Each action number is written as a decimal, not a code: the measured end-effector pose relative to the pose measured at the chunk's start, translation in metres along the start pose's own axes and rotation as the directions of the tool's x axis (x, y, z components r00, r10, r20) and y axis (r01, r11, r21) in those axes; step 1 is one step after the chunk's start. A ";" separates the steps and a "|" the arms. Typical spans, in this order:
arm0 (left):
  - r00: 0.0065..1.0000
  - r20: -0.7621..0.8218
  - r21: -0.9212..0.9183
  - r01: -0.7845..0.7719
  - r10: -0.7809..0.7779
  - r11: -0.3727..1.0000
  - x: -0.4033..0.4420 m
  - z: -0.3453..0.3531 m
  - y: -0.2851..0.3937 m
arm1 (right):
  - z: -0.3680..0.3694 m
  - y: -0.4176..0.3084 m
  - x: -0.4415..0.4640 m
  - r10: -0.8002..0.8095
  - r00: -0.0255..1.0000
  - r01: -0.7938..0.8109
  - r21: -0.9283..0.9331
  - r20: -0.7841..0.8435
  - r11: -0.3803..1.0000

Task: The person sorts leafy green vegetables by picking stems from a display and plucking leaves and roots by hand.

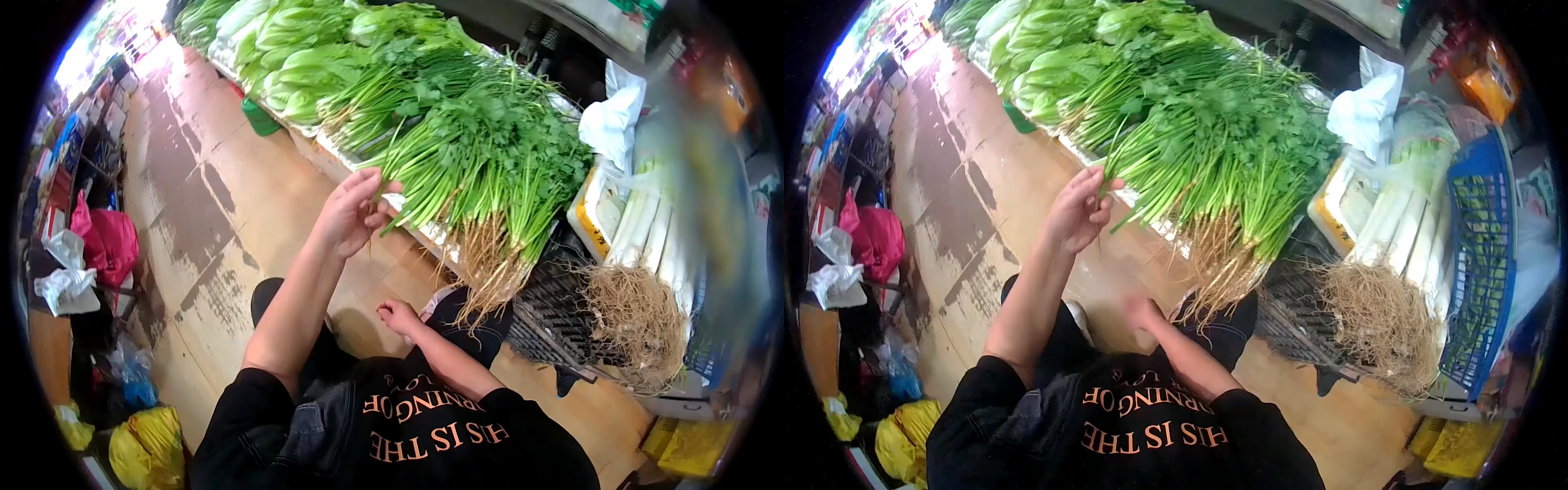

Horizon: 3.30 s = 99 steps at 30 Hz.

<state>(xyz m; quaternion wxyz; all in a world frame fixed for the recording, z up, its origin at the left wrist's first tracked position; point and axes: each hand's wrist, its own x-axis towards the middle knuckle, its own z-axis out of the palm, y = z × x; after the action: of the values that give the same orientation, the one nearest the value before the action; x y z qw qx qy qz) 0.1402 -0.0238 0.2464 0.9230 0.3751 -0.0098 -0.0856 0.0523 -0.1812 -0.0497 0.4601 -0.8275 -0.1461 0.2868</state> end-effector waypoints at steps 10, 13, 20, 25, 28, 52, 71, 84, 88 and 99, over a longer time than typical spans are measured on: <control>0.998 -0.037 -0.337 0.037 -0.053 0.941 -0.128 -0.118 -0.067 | -0.013 -0.022 -0.007 0.199 0.970 -0.234 0.310 0.141 0.922; 0.987 -0.113 -0.272 0.076 -0.110 0.959 -0.141 -0.132 -0.084 | -0.017 -0.053 -0.010 0.108 0.982 -0.175 0.514 0.157 0.840; 0.983 -0.103 -0.069 0.147 -0.154 0.987 -0.132 -0.160 -0.117 | -0.025 -0.132 -0.022 0.121 0.972 -0.221 0.610 0.201 0.761; 0.945 -0.258 -0.038 0.196 -0.199 0.980 -0.132 -0.159 -0.119 | -0.019 -0.122 -0.022 0.048 0.981 -0.131 0.465 0.186 0.876; 0.957 -0.221 -0.025 0.188 -0.189 0.982 -0.130 -0.167 -0.124 | -0.016 -0.127 -0.027 0.037 0.989 -0.090 0.384 0.143 0.919; 0.753 -0.649 -0.294 -0.380 0.108 0.877 -0.078 -0.224 -0.040 | -0.058 -0.144 -0.050 -0.042 0.992 0.086 0.382 -0.122 0.920; 0.969 0.035 0.061 0.241 -0.244 0.969 -0.100 -0.177 -0.055 | -0.039 -0.182 -0.023 0.172 0.961 -0.276 0.812 0.217 0.515; 0.962 -0.264 -0.044 0.058 -0.068 0.997 -0.099 -0.185 -0.053 | -0.018 -0.163 -0.026 0.152 0.830 -0.554 0.763 0.536 0.333; 0.952 -0.305 -0.009 0.019 -0.021 1.000 -0.097 -0.187 -0.057 | -0.028 -0.145 -0.023 0.307 0.872 -0.487 0.620 0.380 0.615; 0.874 -0.480 0.118 -0.020 0.074 0.993 -0.091 -0.190 -0.058 | -0.031 -0.063 -0.021 0.307 0.928 -0.358 0.275 0.211 0.892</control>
<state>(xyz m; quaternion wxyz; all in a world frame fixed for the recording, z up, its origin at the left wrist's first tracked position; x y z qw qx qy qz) 0.0573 0.0817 0.0739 0.8761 0.4340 0.2072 0.0339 0.0563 -0.1793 0.0232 0.5141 -0.7321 0.0077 0.4468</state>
